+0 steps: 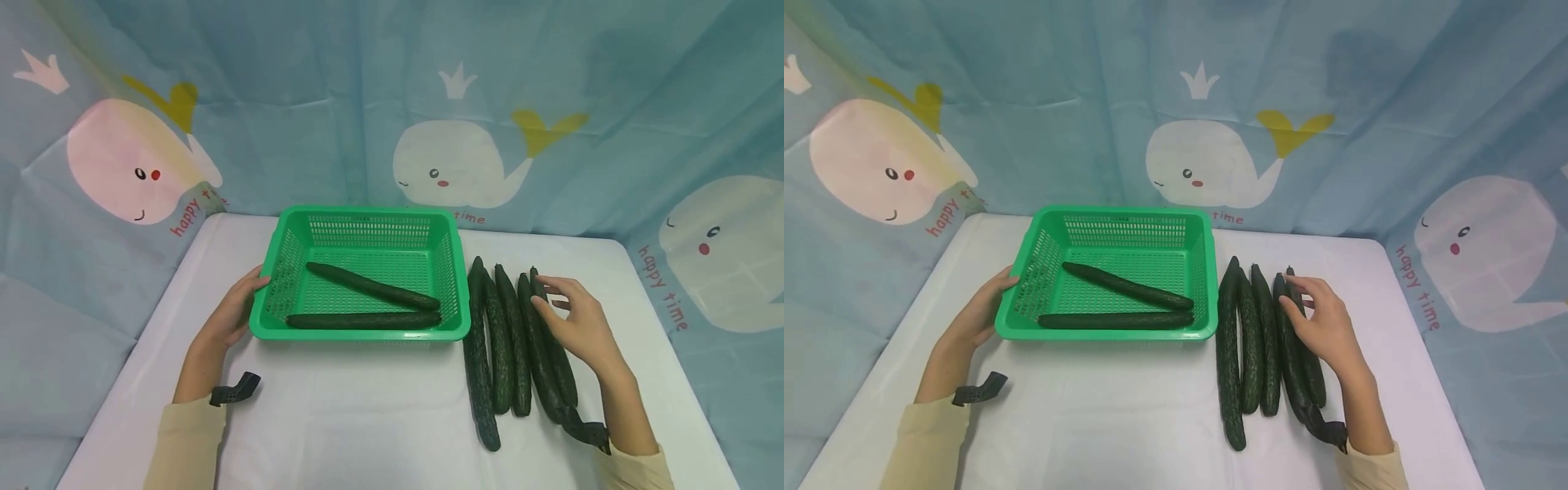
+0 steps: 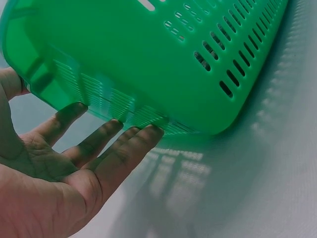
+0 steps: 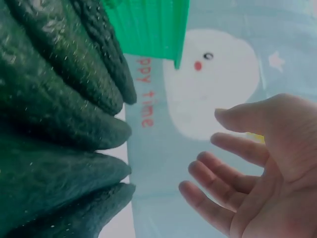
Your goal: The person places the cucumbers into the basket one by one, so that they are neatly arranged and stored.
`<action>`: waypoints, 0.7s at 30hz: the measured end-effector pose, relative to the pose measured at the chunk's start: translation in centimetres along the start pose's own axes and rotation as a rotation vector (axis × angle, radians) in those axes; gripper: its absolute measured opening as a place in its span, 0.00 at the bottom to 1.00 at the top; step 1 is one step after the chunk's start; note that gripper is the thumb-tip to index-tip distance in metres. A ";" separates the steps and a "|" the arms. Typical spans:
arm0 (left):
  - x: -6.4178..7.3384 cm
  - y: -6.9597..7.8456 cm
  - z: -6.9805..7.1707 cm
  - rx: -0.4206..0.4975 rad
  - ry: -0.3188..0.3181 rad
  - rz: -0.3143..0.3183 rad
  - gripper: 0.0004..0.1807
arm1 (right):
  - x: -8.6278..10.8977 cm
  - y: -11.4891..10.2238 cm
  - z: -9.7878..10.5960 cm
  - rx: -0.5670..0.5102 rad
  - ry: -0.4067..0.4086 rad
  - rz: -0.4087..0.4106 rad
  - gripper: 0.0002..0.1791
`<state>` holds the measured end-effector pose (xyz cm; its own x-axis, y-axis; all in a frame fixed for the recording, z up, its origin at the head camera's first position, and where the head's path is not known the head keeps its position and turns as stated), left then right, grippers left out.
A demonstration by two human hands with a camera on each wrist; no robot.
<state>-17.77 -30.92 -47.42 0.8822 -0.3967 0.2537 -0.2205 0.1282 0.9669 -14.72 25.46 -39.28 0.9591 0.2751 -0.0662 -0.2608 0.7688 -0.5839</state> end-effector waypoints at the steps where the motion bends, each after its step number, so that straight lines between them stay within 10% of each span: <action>1: 0.0 0.0 0.0 0.000 -0.001 0.002 0.39 | 0.0 0.3 -0.1 -0.004 0.003 -0.006 0.25; 21: -0.2 -0.1 0.0 0.007 -0.035 -0.029 0.38 | 0.9 5.2 -1.4 0.004 -0.179 -0.214 0.32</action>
<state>-17.93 -30.89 -47.54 0.8731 -0.4321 0.2258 -0.1977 0.1096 0.9741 -15.10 28.93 -43.51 0.9580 0.2035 0.2021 -0.0554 0.8227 -0.5658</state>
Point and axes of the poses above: each hand's wrist, its own x-axis away from the middle knuckle, its own z-axis out of the back of the hand, y = z × x, the point moved 6 cm from there along -x, towards the middle knuckle, and after that the axes turned 13 degrees about -y, right-handed, at the moved point
